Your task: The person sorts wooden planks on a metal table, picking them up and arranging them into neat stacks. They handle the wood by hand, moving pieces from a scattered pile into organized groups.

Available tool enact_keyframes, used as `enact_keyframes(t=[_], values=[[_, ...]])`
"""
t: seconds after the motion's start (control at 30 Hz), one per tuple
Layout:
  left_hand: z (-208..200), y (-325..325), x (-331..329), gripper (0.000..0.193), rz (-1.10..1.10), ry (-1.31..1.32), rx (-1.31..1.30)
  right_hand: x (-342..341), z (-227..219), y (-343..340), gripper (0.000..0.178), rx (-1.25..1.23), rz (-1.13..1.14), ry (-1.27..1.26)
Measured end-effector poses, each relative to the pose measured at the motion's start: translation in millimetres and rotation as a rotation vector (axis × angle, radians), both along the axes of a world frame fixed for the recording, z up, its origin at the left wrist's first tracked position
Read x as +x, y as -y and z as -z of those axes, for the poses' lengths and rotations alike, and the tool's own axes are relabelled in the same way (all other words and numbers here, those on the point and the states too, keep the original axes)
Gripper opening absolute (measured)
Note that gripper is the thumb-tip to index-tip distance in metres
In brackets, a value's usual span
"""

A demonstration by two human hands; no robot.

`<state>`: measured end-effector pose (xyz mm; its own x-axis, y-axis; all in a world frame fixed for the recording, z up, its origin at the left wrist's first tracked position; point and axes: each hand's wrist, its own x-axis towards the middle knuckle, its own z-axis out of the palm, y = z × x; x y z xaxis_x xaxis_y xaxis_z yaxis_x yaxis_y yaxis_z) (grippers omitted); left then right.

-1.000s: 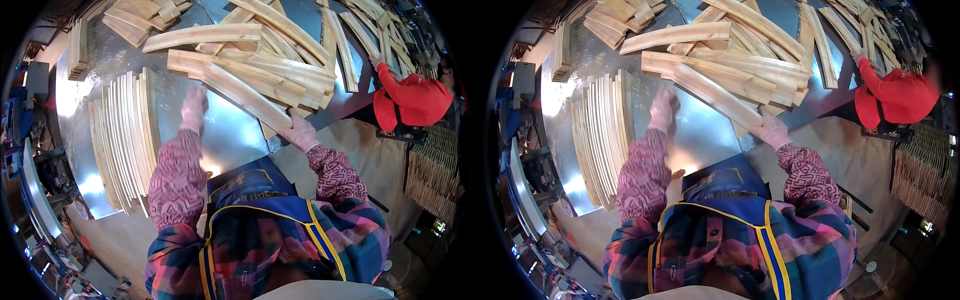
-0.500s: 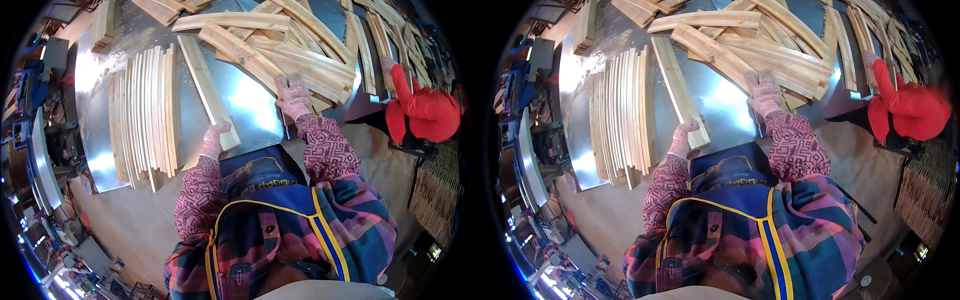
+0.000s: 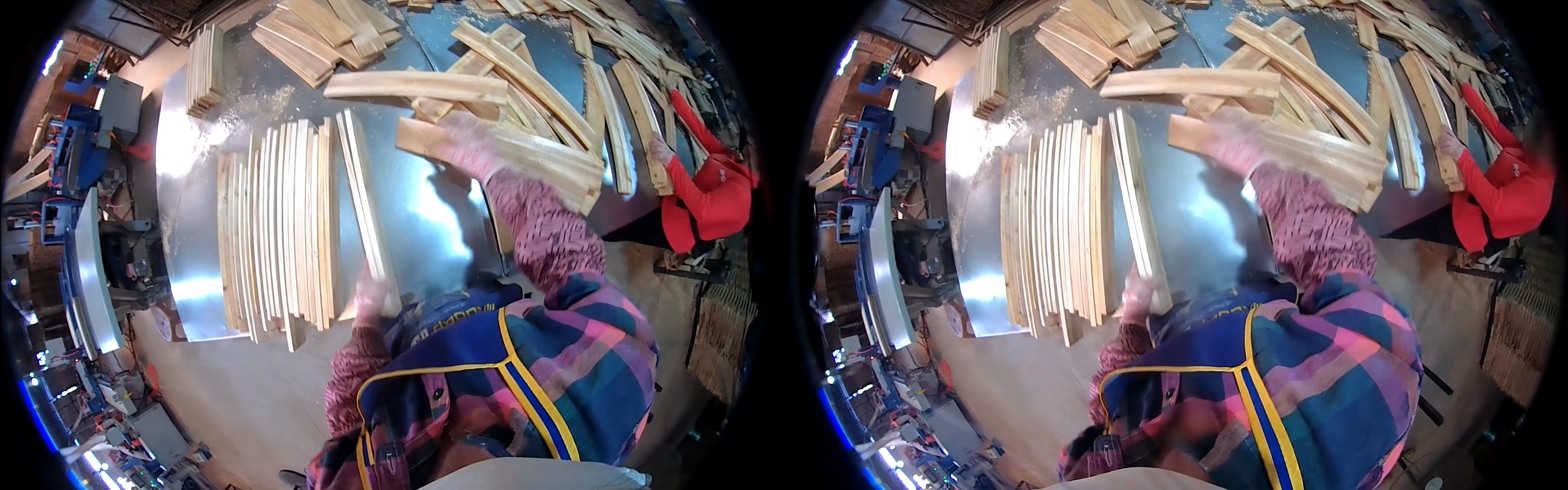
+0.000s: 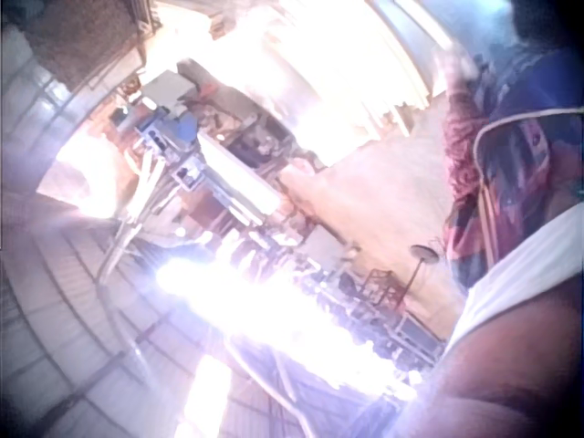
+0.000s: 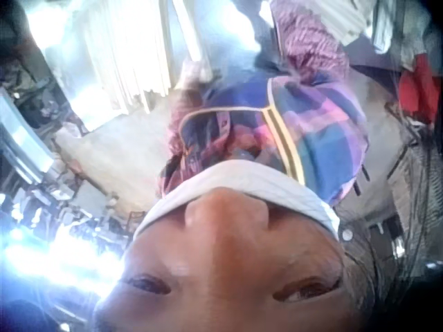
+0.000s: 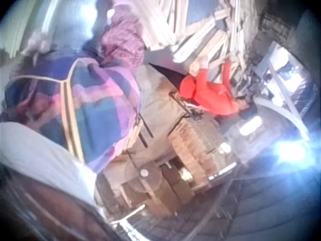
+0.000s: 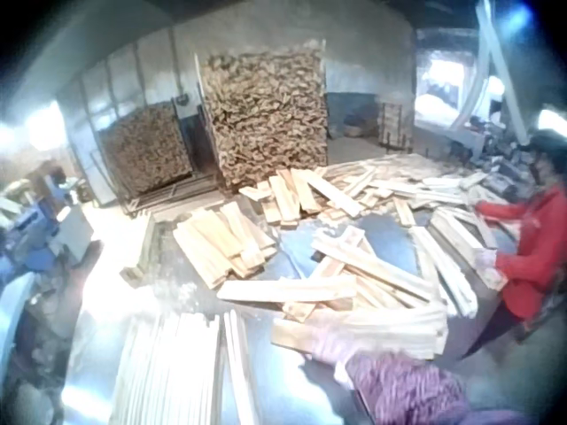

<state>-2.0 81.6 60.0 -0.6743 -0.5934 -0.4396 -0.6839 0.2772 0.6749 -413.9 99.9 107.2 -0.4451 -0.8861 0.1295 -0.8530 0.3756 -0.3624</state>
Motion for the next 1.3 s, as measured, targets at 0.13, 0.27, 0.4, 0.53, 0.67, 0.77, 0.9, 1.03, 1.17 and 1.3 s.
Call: enact_keyframes(t=[0.13, 0.27, 0.4, 0.53, 0.67, 0.77, 0.9, 1.03, 1.17, 1.3], values=[[-27.9, 15.0, -39.3, 0.073, -0.194, 0.566, -0.024, -125.7, -37.1, 34.9, 0.077, 0.414, 0.165, -0.267], [-59.4, 17.8, -85.5, 0.074, -0.344, 0.012, -0.668, -126.9, -104.0, 46.4, 0.068, 0.700, 0.076, 0.307], [-34.0, 45.3, -210.7, 0.065, -0.441, -0.634, 0.494, -124.0, -55.7, -14.3, 0.063, 0.356, -0.156, 0.829], [-36.3, 58.7, -261.8, 0.050, -0.097, -0.378, 0.287, -208.7, -9.3, -42.8, 0.076, 0.247, 0.287, 0.524], [-18.8, 67.7, -237.1, 0.029, -0.715, -0.310, 0.530, -266.1, -35.7, -73.2, 0.088, 0.601, 0.579, -0.040], [-109.9, 56.0, -221.1, 0.035, -0.650, -0.100, 0.208, -280.8, -42.8, -89.6, 0.085, 0.540, 0.508, 0.112], [-18.0, 11.0, -107.1, 0.049, -0.261, 0.244, -0.826, -279.6, -40.0, -83.0, 0.074, 0.105, 0.483, 0.952], [-49.8, 9.4, -115.2, 0.097, -0.399, 0.474, -0.223, -175.0, -77.5, -73.3, 0.062, -0.095, 0.499, 1.702], [-94.0, 48.2, -155.1, 0.081, 0.034, 0.399, -0.863, -78.1, -43.8, -83.2, 0.046, 0.208, 0.084, 1.074], [-202.4, 75.9, -192.2, 0.055, 0.683, 0.010, -1.279, 32.0, -69.7, -83.5, 0.048, 0.384, -0.296, 0.701]])
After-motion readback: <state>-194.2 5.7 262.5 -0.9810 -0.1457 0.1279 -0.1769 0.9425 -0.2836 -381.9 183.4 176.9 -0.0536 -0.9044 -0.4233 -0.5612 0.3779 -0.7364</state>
